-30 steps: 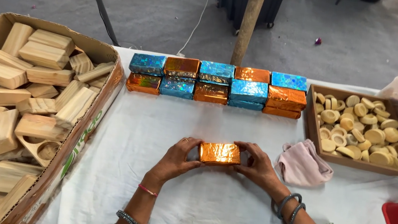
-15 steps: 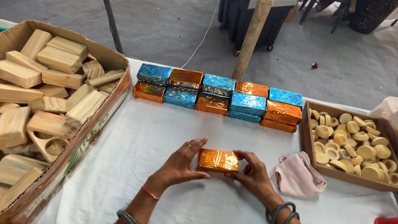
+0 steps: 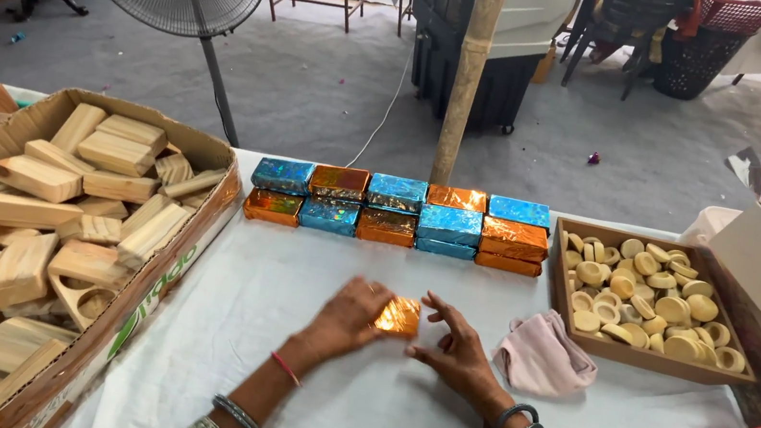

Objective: Manually wrapping blocks in colorful foil and organizing them into rows on a workstation.

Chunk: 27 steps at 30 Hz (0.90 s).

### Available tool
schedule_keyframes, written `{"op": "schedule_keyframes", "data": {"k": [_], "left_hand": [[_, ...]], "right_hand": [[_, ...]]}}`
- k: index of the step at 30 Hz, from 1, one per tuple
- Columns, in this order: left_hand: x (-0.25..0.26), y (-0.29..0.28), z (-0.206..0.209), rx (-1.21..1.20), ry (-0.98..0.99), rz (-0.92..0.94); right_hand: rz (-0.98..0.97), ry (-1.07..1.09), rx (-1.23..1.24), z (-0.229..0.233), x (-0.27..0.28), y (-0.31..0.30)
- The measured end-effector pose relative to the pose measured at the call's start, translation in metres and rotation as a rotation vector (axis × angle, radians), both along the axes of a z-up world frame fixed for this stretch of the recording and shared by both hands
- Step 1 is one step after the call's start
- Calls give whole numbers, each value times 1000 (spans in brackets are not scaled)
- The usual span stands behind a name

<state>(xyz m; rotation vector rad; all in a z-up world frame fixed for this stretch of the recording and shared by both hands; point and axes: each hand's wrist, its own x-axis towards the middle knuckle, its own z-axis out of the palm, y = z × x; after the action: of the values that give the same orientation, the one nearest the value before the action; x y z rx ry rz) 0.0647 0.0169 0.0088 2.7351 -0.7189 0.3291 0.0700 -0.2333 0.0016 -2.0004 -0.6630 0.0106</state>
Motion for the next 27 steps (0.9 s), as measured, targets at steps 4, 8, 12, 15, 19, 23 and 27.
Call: {"op": "schedule_keyframes", "data": {"k": [4, 8, 12, 15, 19, 23, 27], "left_hand": [[53, 32, 43, -114, 85, 186], [108, 51, 43, -76, -13, 217], [144, 48, 41, -104, -13, 219], [153, 43, 39, -128, 67, 249], [162, 40, 34, -138, 147, 267], [166, 36, 33, -124, 198, 265], [171, 32, 28, -117, 190, 234]], "right_hand": [[-37, 59, 75, -3, 3, 0], [-73, 119, 36, 1, 2, -1], [-60, 113, -15, -9, 8, -1], [-61, 119, -28, -20, 13, -3], [-53, 148, -34, -22, 14, -3], [-38, 115, -33, -22, 13, -4], [-33, 109, -40, -23, 14, -4]]}}
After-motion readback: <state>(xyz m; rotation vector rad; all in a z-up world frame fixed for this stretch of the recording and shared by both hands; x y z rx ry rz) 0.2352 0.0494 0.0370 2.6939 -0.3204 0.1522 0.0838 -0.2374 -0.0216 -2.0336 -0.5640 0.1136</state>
